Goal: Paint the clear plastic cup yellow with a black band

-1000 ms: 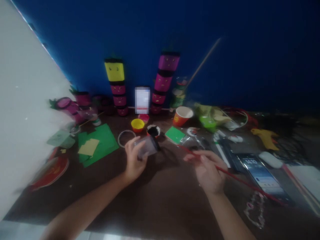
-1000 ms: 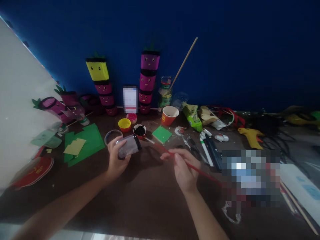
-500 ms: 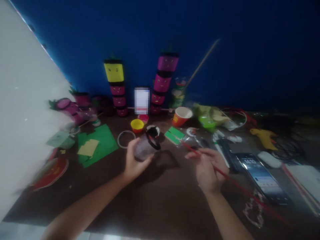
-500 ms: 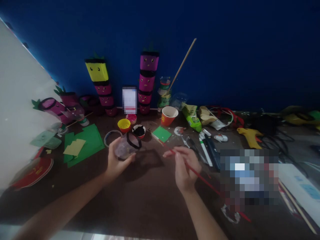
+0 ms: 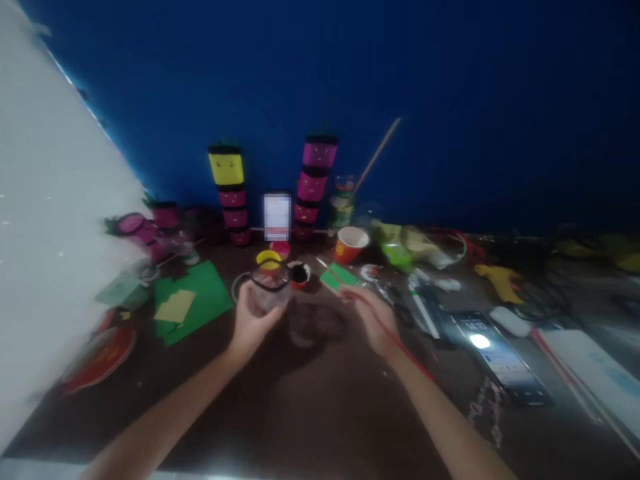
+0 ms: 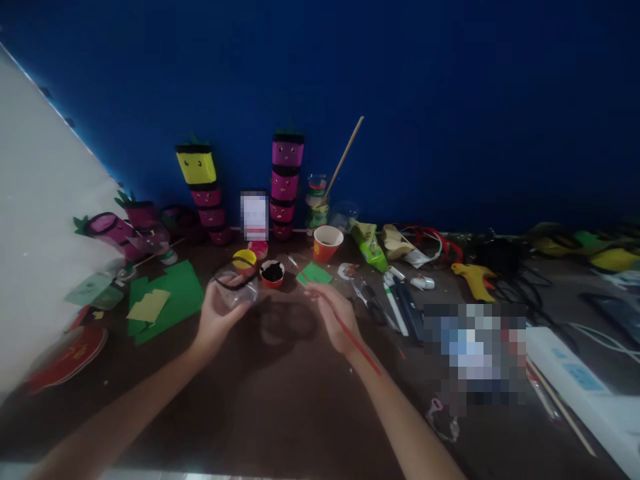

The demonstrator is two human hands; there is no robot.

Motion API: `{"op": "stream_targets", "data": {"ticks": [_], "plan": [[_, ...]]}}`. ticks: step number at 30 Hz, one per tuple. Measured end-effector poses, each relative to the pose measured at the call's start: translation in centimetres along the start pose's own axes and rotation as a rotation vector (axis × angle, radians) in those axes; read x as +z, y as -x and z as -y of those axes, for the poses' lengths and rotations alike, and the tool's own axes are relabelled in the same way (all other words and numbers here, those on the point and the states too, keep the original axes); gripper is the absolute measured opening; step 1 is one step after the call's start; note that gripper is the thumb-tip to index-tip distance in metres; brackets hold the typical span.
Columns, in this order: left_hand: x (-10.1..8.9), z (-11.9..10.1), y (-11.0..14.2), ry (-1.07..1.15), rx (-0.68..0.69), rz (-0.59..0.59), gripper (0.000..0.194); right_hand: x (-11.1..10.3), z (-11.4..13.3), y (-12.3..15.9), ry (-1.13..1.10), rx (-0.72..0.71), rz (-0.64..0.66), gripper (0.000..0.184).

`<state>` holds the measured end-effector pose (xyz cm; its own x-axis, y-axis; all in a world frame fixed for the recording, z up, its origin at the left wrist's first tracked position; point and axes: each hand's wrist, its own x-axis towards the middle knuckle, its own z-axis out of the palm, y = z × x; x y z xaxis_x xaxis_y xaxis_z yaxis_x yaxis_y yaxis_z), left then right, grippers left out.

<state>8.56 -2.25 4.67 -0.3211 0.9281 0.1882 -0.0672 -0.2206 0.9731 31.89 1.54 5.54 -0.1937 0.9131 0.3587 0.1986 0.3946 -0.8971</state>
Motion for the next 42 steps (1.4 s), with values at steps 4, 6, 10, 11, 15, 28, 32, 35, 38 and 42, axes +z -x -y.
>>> {"op": "stream_targets", "data": {"ticks": [4,6,10,11,15,28,32,35,38,42], "plan": [[-0.6,1.7,1.7,-0.163,0.053,0.191,0.054,0.4,-1.0,-1.1,-0.008,0.071,-0.163,0.018],[-1.2,2.5,2.2,-0.334,0.127,0.218,0.055,0.8,-0.9,-1.9,-0.11,0.138,-0.165,0.015],[-1.9,3.1,2.3,-0.561,0.191,0.289,0.056,1.7,-0.9,-4.1,-0.564,0.363,-0.101,0.018],[-1.9,3.1,2.3,-0.573,0.18,0.293,0.06,1.9,-1.1,-4.7,-0.616,0.408,-0.095,0.018],[-1.9,2.9,2.4,-0.549,0.038,0.347,0.073,2.8,-2.5,-6.8,-0.684,0.57,-0.064,0.015],[-2.1,3.0,2.2,-0.632,0.151,0.382,0.056,6.6,-4.3,-8.3,-0.721,0.692,-0.106,0.026],[-2.1,2.9,2.2,-0.645,0.121,0.383,0.059,7.1,-4.4,-8.1,-0.728,0.707,-0.094,0.03],[-2.1,3.0,2.2,-0.649,0.089,0.377,0.062,7.2,-4.4,-8.1,-0.729,0.726,-0.078,0.032],[-2.1,3.1,2.3,-0.64,0.08,0.38,0.065,7.1,-4.1,-7.9,-0.731,0.732,-0.065,0.033],[-2.2,3.4,2.3,-0.625,0.068,0.381,0.075,7.0,-3.6,-7.5,-0.722,0.729,-0.051,0.034]]}}
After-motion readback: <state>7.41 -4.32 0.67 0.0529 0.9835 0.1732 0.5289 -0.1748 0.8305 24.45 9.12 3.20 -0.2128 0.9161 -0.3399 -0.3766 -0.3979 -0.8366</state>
